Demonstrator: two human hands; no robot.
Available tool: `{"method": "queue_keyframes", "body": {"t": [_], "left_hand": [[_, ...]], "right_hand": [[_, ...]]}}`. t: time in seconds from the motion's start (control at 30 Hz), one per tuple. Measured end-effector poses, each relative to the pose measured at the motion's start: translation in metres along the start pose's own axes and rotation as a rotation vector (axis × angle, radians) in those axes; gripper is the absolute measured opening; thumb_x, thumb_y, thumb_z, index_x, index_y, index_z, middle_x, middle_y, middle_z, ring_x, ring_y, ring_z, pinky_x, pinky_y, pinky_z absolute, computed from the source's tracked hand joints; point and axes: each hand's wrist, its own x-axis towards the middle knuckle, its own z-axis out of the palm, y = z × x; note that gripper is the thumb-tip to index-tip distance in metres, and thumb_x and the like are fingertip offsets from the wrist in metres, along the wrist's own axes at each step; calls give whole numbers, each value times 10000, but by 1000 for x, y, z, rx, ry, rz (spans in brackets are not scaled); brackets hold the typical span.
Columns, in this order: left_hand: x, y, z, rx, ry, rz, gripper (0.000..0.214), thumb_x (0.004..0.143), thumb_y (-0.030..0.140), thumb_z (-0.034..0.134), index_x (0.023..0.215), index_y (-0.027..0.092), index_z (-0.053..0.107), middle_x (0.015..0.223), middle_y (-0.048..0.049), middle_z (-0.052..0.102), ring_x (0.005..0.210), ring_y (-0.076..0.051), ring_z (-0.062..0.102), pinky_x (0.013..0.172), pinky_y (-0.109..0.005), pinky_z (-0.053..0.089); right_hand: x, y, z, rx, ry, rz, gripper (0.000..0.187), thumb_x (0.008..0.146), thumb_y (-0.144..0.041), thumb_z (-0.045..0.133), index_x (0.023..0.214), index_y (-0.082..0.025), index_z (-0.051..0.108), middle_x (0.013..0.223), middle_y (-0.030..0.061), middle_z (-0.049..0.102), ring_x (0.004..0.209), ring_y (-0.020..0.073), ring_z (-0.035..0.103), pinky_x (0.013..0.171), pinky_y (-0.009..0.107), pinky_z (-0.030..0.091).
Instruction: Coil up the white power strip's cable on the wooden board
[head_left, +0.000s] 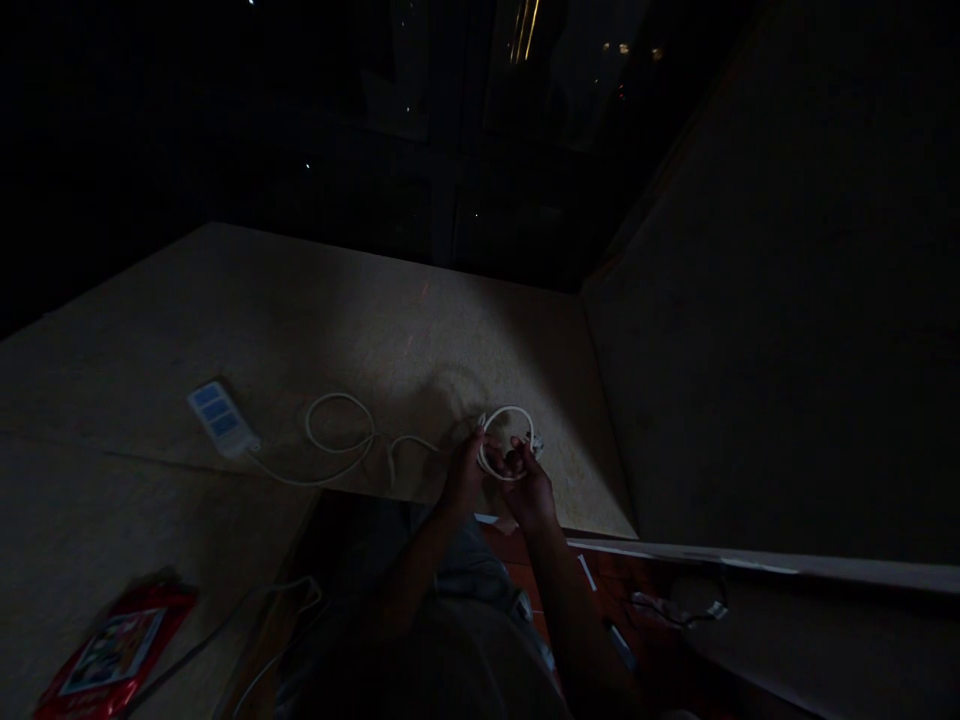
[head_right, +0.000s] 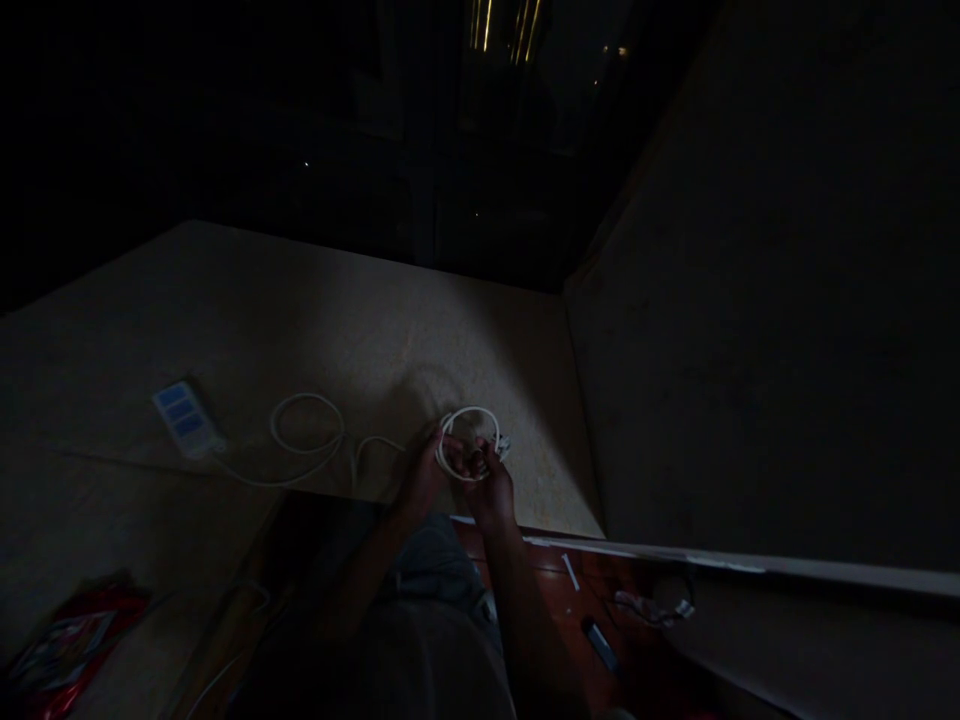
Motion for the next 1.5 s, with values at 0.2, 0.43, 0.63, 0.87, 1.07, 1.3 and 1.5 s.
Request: {"method": "queue_keyframes", "body": {"t": [0.2, 0.43, 0.63, 0.87, 1.07, 1.3, 1.5], "left_hand": [[-3, 17, -23, 214, -26, 7, 458, 734, 527, 623, 956, 130, 675, 670, -51, 706, 581, -202, 671, 560, -299, 509], [-11, 27, -28, 185, 54, -45, 448, 663, 471, 732, 954, 134, 681, 747, -49, 719, 497, -166, 631, 489, -288, 512], [-15, 32, -26, 138, 70, -14, 439, 584, 414, 800, 896, 127, 687, 701, -33, 688, 517, -139, 615, 451, -230, 482], [-14, 29, -28, 160, 53, -94, 444, 592, 372, 796, 945, 133, 669, 754, -51, 714, 453, -144, 601, 421, -245, 451], [-13, 28, -29, 218, 26, -101, 384, 628, 403, 775, 888, 132, 698, 764, -60, 718, 481, -142, 606, 432, -241, 456], [-9, 27, -33, 154, 12, -42, 443, 589, 367, 784, 949, 126, 688, 741, -57, 719, 472, -131, 591, 471, -241, 454], [-8, 28, -33, 68, 49, -38, 445, 571, 308, 791, 968, 132, 694, 797, -78, 737, 605, -185, 667, 577, -283, 503]], "right_hand": [[-11, -2, 8, -170, -47, -88, 172, 843, -345, 695, 862, -188, 627, 461, -122, 294, 371, 41, 221, 446, 172, 372], [-17, -9, 15, -268, -136, -75, 297, 796, -438, 730, 931, -189, 638, 474, -123, 240, 408, 44, 123, 425, 182, 294], [-22, -10, 16, -354, -155, -24, 340, 791, -462, 726, 964, -181, 645, 461, -124, 243, 405, 46, 132, 426, 192, 305], [-28, -13, 18, -423, -166, 4, 350, 798, -501, 709, 927, -185, 629, 462, -123, 226, 392, 38, 149, 413, 183, 305], [-26, -15, 16, -483, -170, -9, 428, 775, -557, 708, 921, -160, 642, 449, -125, 229, 389, 37, 144, 406, 189, 273], [-22, -18, 9, -491, -142, -42, 448, 797, -574, 681, 955, -156, 651, 451, -117, 273, 404, 50, 175, 446, 206, 326], [-19, -22, 4, -493, -130, -86, 484, 810, -620, 640, 968, -163, 652, 458, -98, 361, 393, 56, 257, 450, 197, 357]]}}
